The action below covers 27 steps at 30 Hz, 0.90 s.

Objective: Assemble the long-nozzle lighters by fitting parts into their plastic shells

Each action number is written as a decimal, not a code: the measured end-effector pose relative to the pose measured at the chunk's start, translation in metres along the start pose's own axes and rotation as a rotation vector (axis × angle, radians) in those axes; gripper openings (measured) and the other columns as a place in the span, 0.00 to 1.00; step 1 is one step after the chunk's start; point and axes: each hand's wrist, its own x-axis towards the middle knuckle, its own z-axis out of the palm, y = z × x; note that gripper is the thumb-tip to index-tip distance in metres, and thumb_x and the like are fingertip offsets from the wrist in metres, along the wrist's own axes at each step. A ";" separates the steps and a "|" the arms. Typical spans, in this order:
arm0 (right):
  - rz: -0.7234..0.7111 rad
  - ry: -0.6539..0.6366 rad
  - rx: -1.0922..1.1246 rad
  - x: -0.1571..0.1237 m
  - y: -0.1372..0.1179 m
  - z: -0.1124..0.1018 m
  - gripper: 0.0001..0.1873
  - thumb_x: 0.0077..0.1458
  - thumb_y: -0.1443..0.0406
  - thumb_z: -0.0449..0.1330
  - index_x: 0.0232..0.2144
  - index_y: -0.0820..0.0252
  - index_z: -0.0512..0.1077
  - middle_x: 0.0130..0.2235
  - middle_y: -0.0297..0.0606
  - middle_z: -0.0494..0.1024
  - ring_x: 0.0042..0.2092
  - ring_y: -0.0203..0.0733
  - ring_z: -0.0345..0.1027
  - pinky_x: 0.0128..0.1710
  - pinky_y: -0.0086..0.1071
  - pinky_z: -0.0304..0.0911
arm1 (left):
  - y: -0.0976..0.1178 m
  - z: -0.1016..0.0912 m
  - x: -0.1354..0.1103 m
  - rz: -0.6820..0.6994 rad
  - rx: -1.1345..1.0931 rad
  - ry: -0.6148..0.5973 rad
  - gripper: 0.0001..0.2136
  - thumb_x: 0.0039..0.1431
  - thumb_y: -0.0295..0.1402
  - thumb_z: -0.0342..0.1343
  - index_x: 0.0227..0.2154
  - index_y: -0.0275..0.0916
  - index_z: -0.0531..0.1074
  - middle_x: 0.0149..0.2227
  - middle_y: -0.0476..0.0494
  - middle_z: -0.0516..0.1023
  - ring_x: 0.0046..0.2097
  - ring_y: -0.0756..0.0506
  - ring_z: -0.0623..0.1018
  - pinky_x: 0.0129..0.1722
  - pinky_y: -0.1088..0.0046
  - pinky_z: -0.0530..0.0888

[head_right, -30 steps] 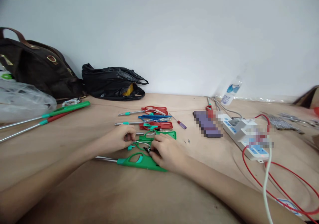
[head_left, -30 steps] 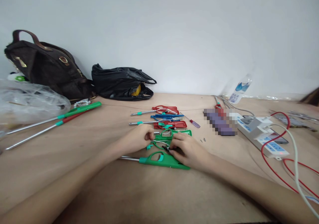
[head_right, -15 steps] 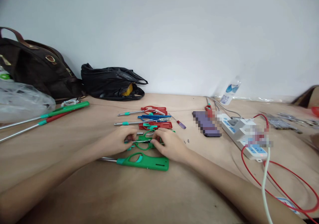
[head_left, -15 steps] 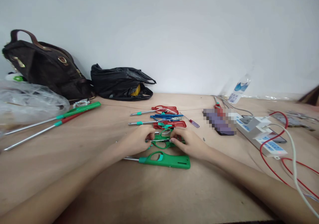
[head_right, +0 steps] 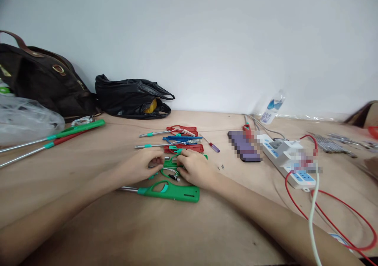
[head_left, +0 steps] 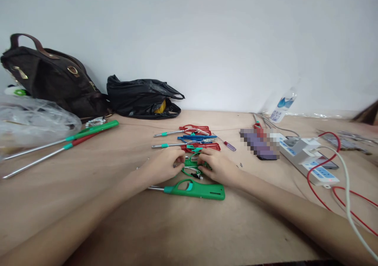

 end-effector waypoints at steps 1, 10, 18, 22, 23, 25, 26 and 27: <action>-0.002 0.002 -0.029 0.001 -0.001 0.001 0.05 0.56 0.70 0.56 0.35 0.62 0.71 0.37 0.40 0.72 0.39 0.42 0.66 0.37 0.33 0.62 | 0.001 0.001 0.001 0.010 -0.010 -0.002 0.04 0.54 0.24 0.50 0.28 0.39 0.68 0.29 0.49 0.73 0.32 0.46 0.72 0.30 0.73 0.63; 0.003 0.054 -0.213 0.008 -0.005 0.013 0.07 0.57 0.71 0.54 0.31 0.63 0.71 0.36 0.41 0.74 0.38 0.43 0.67 0.36 0.34 0.61 | 0.009 0.012 0.008 0.032 0.067 0.001 0.06 0.56 0.23 0.51 0.27 0.38 0.69 0.31 0.47 0.75 0.34 0.45 0.74 0.30 0.73 0.64; 0.116 0.113 -0.109 0.008 -0.007 0.017 0.05 0.54 0.72 0.54 0.30 0.61 0.69 0.35 0.40 0.73 0.37 0.42 0.65 0.35 0.33 0.58 | 0.016 0.010 0.009 0.011 0.088 0.036 0.06 0.53 0.21 0.51 0.26 0.38 0.69 0.29 0.48 0.74 0.32 0.46 0.72 0.29 0.73 0.62; 0.281 0.118 0.139 0.010 -0.006 0.017 0.09 0.46 0.75 0.57 0.30 0.59 0.66 0.31 0.34 0.72 0.33 0.38 0.64 0.31 0.30 0.55 | 0.017 0.010 0.011 -0.042 0.014 0.052 0.07 0.49 0.21 0.51 0.26 0.38 0.71 0.29 0.48 0.74 0.33 0.45 0.72 0.30 0.74 0.64; 0.304 0.119 0.176 0.010 -0.006 0.018 0.09 0.45 0.75 0.57 0.29 0.59 0.65 0.31 0.33 0.72 0.33 0.38 0.63 0.31 0.29 0.54 | 0.017 0.010 0.012 -0.055 0.001 0.055 0.07 0.49 0.21 0.51 0.26 0.38 0.71 0.29 0.47 0.74 0.33 0.45 0.72 0.30 0.74 0.64; 0.327 0.124 0.203 0.011 -0.007 0.018 0.10 0.44 0.75 0.57 0.29 0.58 0.64 0.30 0.33 0.71 0.32 0.37 0.62 0.31 0.29 0.53 | 0.017 0.010 0.013 -0.070 -0.017 0.059 0.08 0.48 0.21 0.50 0.26 0.39 0.72 0.29 0.47 0.74 0.33 0.45 0.72 0.29 0.74 0.64; 0.334 0.127 0.201 0.011 -0.007 0.018 0.10 0.44 0.75 0.56 0.28 0.58 0.64 0.30 0.33 0.71 0.32 0.37 0.62 0.31 0.29 0.53 | 0.017 0.010 0.013 -0.068 -0.024 0.059 0.08 0.48 0.21 0.50 0.26 0.39 0.72 0.29 0.47 0.74 0.32 0.45 0.72 0.29 0.75 0.64; 0.339 0.129 0.196 0.011 -0.008 0.018 0.09 0.44 0.75 0.56 0.28 0.58 0.64 0.30 0.33 0.71 0.32 0.37 0.62 0.31 0.29 0.53 | 0.017 0.010 0.013 -0.058 -0.030 0.059 0.09 0.48 0.21 0.49 0.26 0.39 0.72 0.29 0.47 0.74 0.32 0.46 0.72 0.29 0.75 0.64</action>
